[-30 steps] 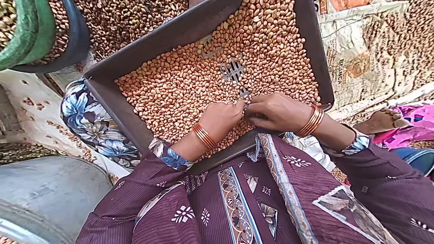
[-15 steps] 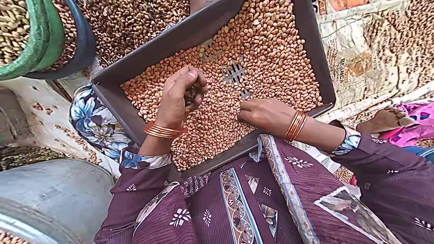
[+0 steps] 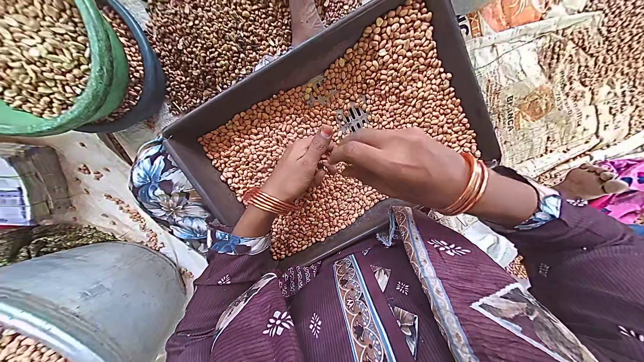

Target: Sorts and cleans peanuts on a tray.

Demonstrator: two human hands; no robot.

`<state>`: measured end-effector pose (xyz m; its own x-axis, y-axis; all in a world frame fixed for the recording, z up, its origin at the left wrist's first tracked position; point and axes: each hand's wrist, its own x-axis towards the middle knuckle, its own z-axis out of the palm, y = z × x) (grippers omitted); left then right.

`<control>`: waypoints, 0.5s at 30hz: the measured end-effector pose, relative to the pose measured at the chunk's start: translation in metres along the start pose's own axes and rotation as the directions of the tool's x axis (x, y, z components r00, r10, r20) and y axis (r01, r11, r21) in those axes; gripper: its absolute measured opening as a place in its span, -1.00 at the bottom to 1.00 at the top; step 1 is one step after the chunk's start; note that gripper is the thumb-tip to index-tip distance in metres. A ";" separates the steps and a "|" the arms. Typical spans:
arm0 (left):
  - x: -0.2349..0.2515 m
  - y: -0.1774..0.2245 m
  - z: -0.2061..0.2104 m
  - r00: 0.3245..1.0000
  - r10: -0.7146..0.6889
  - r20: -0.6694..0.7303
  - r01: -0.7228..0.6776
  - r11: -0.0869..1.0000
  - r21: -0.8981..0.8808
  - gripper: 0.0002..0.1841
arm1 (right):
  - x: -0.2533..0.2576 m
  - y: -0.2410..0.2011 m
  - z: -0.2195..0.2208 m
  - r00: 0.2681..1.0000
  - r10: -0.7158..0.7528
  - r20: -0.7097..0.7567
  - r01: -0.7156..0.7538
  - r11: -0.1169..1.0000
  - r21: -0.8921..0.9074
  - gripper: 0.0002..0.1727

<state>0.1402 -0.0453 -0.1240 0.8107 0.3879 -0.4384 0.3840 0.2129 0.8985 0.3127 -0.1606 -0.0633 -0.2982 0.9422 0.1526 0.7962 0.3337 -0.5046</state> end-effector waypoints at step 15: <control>0.001 -0.002 -0.051 0.861 0.209 -0.463 -0.387 0.861 -0.332 -0.57 | 0.072 0.083 0.001 0.942 0.255 0.217 -0.268 0.963 0.035 -0.62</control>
<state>0.1179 0.0004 -0.1276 0.5735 0.7941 -0.2012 -0.1296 0.3305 0.9349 0.3565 -0.0652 -0.0948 -0.1926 0.9665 -0.1696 0.8280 0.0673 -0.5566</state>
